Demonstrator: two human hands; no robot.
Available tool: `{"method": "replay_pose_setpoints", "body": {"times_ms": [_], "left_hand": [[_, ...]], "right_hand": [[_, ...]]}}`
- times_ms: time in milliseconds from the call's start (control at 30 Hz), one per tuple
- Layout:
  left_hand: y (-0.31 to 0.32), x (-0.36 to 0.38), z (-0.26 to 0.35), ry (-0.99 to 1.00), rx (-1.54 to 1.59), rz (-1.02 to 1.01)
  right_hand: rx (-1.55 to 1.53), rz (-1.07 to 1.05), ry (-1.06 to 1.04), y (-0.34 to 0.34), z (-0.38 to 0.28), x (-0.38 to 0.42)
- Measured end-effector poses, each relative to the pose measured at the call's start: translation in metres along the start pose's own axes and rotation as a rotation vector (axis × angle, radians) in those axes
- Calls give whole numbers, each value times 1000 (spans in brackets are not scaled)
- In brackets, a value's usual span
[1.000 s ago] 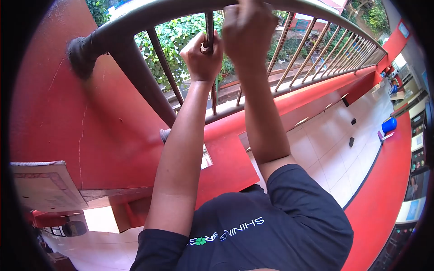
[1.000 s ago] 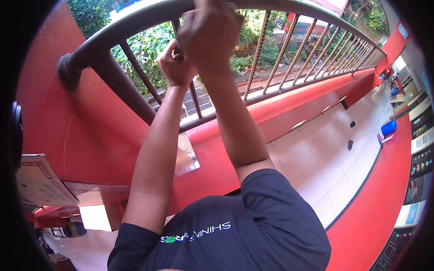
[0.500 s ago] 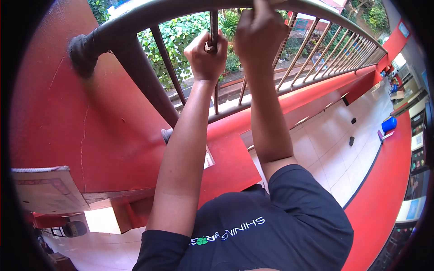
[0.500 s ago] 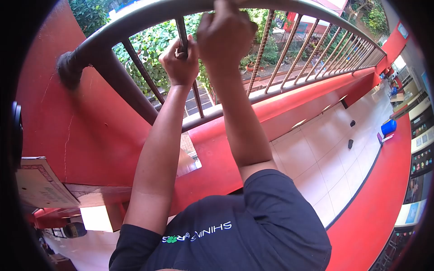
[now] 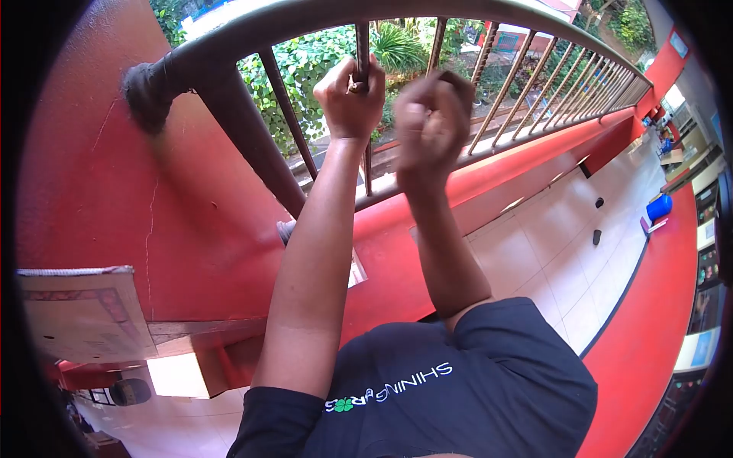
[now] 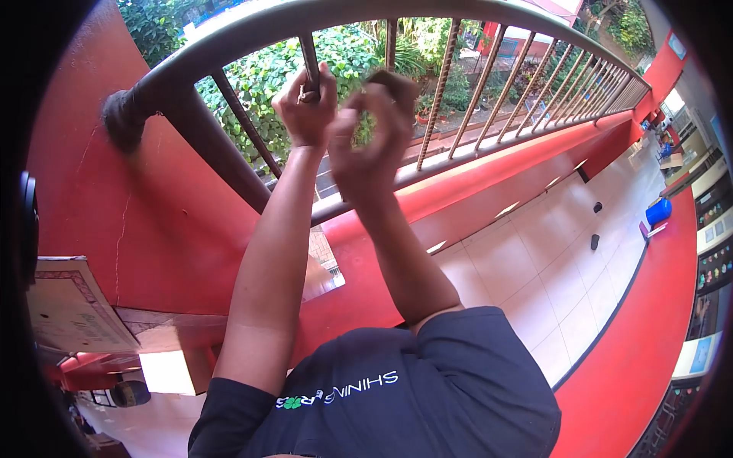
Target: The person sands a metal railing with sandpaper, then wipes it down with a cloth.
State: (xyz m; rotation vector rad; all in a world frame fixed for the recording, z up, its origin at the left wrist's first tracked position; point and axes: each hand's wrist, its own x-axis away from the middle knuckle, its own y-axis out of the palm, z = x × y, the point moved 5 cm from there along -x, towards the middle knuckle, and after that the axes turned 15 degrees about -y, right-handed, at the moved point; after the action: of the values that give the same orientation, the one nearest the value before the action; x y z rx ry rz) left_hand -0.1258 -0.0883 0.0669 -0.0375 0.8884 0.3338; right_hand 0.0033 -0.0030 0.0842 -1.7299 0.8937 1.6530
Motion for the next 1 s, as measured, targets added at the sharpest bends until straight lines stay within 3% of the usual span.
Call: {"method": "replay_pose_setpoints", "body": {"times_ms": [33,67,133,267,333,467,667,800,867,933,1000], "left_hand": [[-1,-2,2,-30,13,-7],[0,-1,2,-61,27,-18],[1,-1,1,-61,29,-7],[0,2,-2,-73,-32,-14],[2,0,-3,-82,7,-14],[0,2,-2,-90,-44,-10],[0,0,2,-24,10,23],[-1,0,4,-22,24,28],[0,1,2,-133,32,-29],[-2,1,4,-107,30,-20],[-1,1,3,-111,19,-35]], "right_hand": [[-88,204,225,-19,6,12],[-369,349,518,-31,20,25],[-667,660,838,-48,32,34],[-851,567,1045,-68,56,54],[-1021,649,1239,-64,62,70],[-1313,768,1412,-54,64,82],[-1407,756,1267,-55,53,58],[-1077,454,1065,-45,57,27],[-723,315,942,-39,58,4],[-393,147,669,-38,76,-12],[-284,183,517,-30,66,-33]]}}
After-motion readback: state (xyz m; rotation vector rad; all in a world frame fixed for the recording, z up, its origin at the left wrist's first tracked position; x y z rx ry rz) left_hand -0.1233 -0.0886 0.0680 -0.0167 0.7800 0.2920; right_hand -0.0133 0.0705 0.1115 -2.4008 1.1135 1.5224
